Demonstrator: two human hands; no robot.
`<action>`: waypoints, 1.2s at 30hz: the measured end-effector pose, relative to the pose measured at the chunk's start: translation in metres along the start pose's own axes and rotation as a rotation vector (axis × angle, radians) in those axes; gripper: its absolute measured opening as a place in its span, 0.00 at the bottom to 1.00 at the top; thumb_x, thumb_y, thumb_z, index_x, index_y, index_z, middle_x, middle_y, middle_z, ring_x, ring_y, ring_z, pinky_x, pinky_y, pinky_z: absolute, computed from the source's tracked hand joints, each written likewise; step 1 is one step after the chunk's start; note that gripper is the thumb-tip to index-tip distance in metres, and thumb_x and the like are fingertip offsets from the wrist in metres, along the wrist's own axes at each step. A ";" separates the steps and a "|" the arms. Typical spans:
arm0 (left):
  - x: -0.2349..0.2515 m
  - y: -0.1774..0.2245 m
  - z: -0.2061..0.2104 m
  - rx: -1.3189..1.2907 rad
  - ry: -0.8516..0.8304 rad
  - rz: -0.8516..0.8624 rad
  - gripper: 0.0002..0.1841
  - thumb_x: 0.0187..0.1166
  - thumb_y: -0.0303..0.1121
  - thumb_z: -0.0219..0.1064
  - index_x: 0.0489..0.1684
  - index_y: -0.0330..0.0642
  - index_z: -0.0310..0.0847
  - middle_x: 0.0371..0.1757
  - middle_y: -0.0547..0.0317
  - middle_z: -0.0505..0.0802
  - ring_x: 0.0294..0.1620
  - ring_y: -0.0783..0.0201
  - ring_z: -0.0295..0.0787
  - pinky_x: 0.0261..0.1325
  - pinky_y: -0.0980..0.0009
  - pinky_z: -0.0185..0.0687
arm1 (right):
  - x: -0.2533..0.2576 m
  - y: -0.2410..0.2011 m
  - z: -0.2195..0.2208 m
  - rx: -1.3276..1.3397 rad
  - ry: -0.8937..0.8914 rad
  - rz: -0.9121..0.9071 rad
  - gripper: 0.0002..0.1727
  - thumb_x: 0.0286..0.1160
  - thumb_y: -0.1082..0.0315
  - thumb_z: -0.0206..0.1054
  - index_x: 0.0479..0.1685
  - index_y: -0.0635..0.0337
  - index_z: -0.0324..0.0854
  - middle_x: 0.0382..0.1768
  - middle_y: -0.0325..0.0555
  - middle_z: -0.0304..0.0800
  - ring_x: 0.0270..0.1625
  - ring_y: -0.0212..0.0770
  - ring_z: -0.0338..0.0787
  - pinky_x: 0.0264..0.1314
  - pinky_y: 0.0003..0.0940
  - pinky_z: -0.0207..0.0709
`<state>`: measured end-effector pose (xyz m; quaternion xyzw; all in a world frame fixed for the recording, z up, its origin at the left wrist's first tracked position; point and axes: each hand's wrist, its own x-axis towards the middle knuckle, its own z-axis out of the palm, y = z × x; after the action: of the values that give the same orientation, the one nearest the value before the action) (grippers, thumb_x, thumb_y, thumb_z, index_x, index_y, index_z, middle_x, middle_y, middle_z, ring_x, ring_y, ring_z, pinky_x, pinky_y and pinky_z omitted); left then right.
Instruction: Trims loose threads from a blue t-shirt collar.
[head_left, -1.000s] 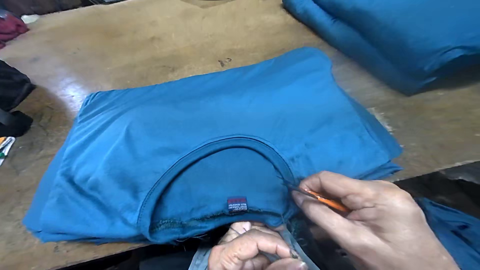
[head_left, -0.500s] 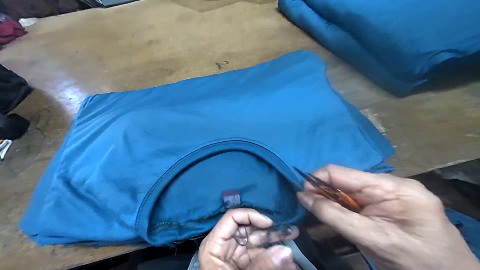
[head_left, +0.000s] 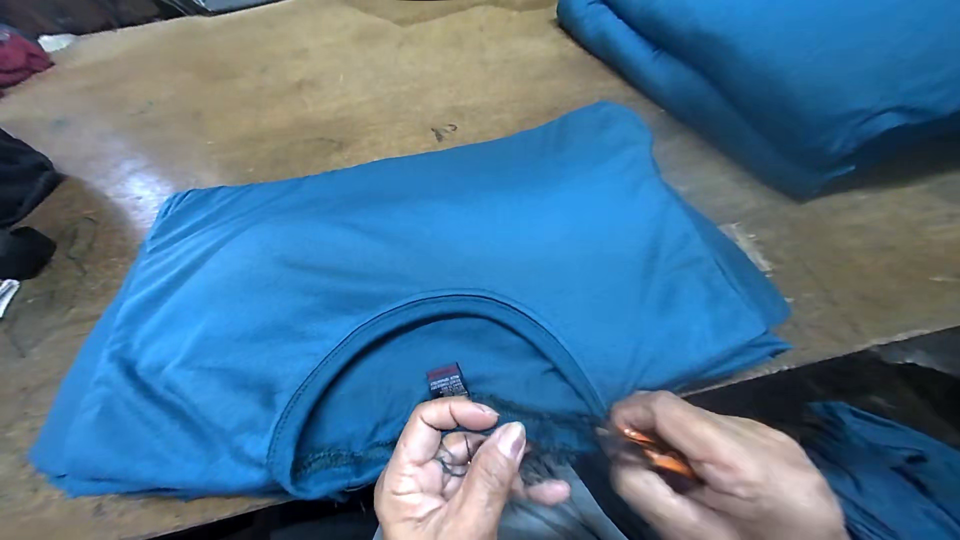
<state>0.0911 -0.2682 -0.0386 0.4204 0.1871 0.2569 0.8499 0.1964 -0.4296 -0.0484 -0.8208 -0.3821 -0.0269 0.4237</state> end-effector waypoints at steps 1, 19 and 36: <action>0.000 0.000 -0.001 -0.012 -0.011 0.000 0.11 0.74 0.14 0.70 0.51 0.29 0.81 0.32 0.49 0.92 0.29 0.59 0.95 0.36 0.57 0.97 | -0.001 0.001 0.002 -0.069 0.013 -0.034 0.05 0.69 0.68 0.65 0.33 0.61 0.83 0.24 0.44 0.87 0.25 0.30 0.82 0.24 0.23 0.71; -0.007 0.004 -0.002 0.019 -0.037 0.026 0.19 0.69 0.13 0.74 0.59 0.26 0.82 0.38 0.45 0.95 0.29 0.58 0.97 0.34 0.61 0.97 | -0.007 0.000 -0.008 -0.395 0.113 -0.321 0.23 0.92 0.54 0.51 0.65 0.59 0.84 0.33 0.48 0.83 0.35 0.44 0.79 0.33 0.34 0.69; -0.008 0.001 -0.004 0.011 -0.021 -0.017 0.19 0.69 0.13 0.73 0.59 0.26 0.82 0.36 0.45 0.95 0.28 0.57 0.96 0.34 0.61 0.97 | -0.005 -0.005 0.007 -0.351 0.125 -0.299 0.22 0.92 0.55 0.51 0.61 0.60 0.86 0.32 0.48 0.84 0.33 0.43 0.80 0.32 0.34 0.69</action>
<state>0.0826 -0.2698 -0.0388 0.4264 0.1829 0.2443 0.8515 0.1877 -0.4263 -0.0512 -0.8128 -0.4622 -0.2060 0.2886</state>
